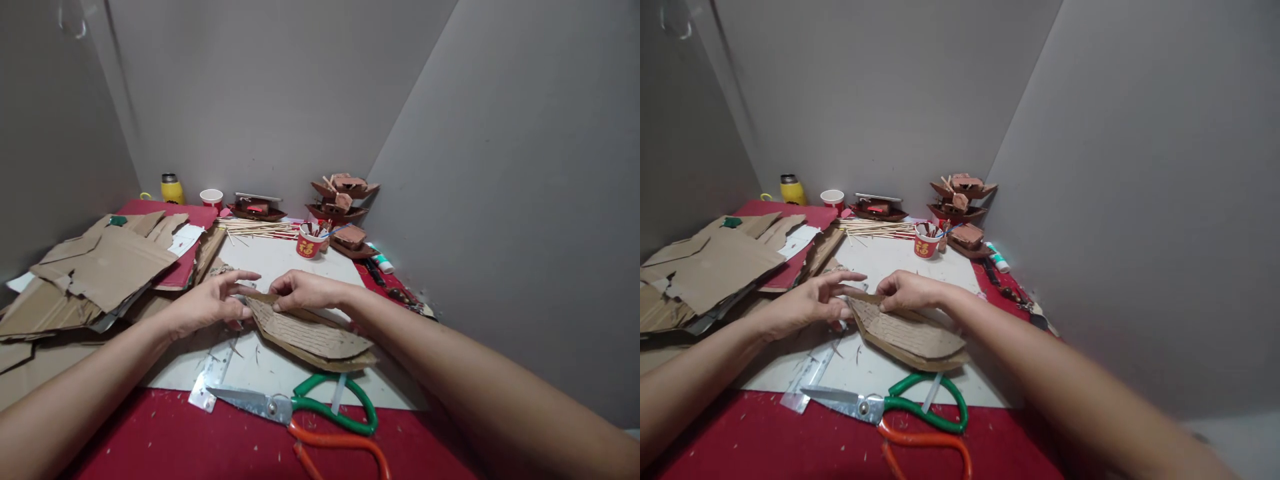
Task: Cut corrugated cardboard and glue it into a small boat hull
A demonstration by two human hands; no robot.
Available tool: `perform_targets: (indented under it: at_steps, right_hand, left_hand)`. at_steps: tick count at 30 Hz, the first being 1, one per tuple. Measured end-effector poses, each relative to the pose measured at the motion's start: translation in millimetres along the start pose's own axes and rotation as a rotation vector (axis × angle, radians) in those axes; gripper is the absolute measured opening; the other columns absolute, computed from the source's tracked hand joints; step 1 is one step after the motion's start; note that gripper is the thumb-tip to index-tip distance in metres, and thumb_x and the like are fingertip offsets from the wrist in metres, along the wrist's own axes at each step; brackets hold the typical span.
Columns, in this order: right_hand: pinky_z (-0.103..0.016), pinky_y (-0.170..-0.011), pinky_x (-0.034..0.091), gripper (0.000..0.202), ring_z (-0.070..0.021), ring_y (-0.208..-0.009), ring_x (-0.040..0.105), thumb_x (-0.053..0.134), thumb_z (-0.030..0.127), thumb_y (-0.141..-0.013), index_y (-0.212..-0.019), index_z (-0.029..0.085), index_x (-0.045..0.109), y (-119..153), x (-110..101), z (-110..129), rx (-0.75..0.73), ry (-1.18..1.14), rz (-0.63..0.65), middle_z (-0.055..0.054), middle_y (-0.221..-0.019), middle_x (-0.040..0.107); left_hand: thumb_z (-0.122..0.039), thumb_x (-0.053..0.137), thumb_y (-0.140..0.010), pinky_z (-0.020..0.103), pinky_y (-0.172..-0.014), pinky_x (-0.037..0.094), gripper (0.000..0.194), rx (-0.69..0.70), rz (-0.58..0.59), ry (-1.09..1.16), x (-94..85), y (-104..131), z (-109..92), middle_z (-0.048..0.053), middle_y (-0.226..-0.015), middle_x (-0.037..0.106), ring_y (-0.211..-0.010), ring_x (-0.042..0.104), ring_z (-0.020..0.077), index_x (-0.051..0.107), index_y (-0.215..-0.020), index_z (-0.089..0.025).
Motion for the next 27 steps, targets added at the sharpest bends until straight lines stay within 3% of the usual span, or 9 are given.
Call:
perform_targets:
  at_steps: [5,9,13,16,19,24,27]
  right_hand:
    - [-0.021,-0.057,0.036,0.015,-0.0104,-0.059,0.046,0.062,0.026,-0.072,-0.079,0.014,0.068,-4,-2,2,-0.016,0.138,0.086,0.006,-0.062,0.053]
    - [-0.02,-0.058,0.036,0.01,-0.0097,-0.06,0.044,0.063,0.021,-0.073,-0.078,0.013,0.067,-6,-1,6,-0.03,0.268,0.11,0.007,-0.062,0.05]
    - [-0.019,-0.055,0.034,0.004,-0.0099,-0.059,0.043,0.065,0.017,-0.074,-0.075,0.013,0.065,-6,1,15,-0.034,0.433,0.101,0.006,-0.06,0.048]
    - [-0.021,-0.053,0.031,0.011,-0.0115,-0.059,0.044,0.069,0.018,-0.071,-0.08,0.015,0.065,-2,3,22,-0.037,0.586,0.014,0.004,-0.064,0.053]
    - [-0.024,-0.058,0.032,0.014,-0.0158,-0.067,0.05,0.067,0.02,-0.075,-0.087,0.016,0.065,11,8,30,-0.063,0.713,-0.101,-0.002,-0.077,0.062]
    - [-0.028,-0.069,0.038,0.013,-0.0193,-0.079,0.055,0.054,0.02,-0.088,-0.094,0.014,0.064,49,27,43,-0.158,0.812,-0.269,-0.009,-0.09,0.064]
    - [-0.028,-0.069,0.041,0.017,-0.0191,-0.08,0.057,0.064,0.027,-0.084,-0.095,0.014,0.064,68,42,44,-0.212,0.809,-0.194,-0.007,-0.088,0.063]
  left_hand:
    - [-0.017,0.074,-0.072,0.03,-0.068,0.05,0.052,-0.034,0.075,0.031,-1.4,-6,12,0.005,-0.092,0.065,-0.07,0.061,0.0121,0.053,-0.119,-0.017]
    - [-0.018,0.073,-0.072,0.024,-0.062,0.043,0.039,-0.028,0.121,-0.16,0.7,-5,9,-0.002,-0.073,0.061,-0.061,0.054,0.0087,0.061,-0.109,-0.015]
    - [-0.02,0.07,-0.073,0.027,-0.07,0.045,0.026,0.036,0.163,-0.432,10.0,-2,4,0.002,-0.087,0.064,-0.078,0.058,0.0144,0.067,-0.098,-0.015]
    - [-0.018,0.066,-0.074,0.029,-0.079,0.045,0.023,0.147,0.12,-0.711,18.1,1,4,0.003,-0.095,0.063,-0.087,0.059,0.0173,0.07,-0.096,-0.018]
    - [-0.017,0.062,-0.077,0.028,-0.077,0.044,0.019,0.192,0.076,-0.941,22.9,3,6,0.003,-0.091,0.061,-0.083,0.058,0.0169,0.072,-0.093,-0.02]
    - [-0.02,0.061,-0.079,0.025,-0.071,0.043,0.016,0.197,0.069,-0.964,21.5,3,10,0.002,-0.085,0.059,-0.078,0.058,0.0157,0.073,-0.089,-0.019]
    - [-0.019,0.062,-0.079,0.025,-0.07,0.042,0.015,0.22,0.077,-0.953,20.3,2,11,0.001,-0.082,0.058,-0.077,0.057,0.0154,0.074,-0.088,-0.02]
Point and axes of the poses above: each hand's wrist, its own y-axis away from the middle knuckle, its own x-axis out of the palm, z = x × y, the point moved 1 cm from there along -y, towards the middle knuckle
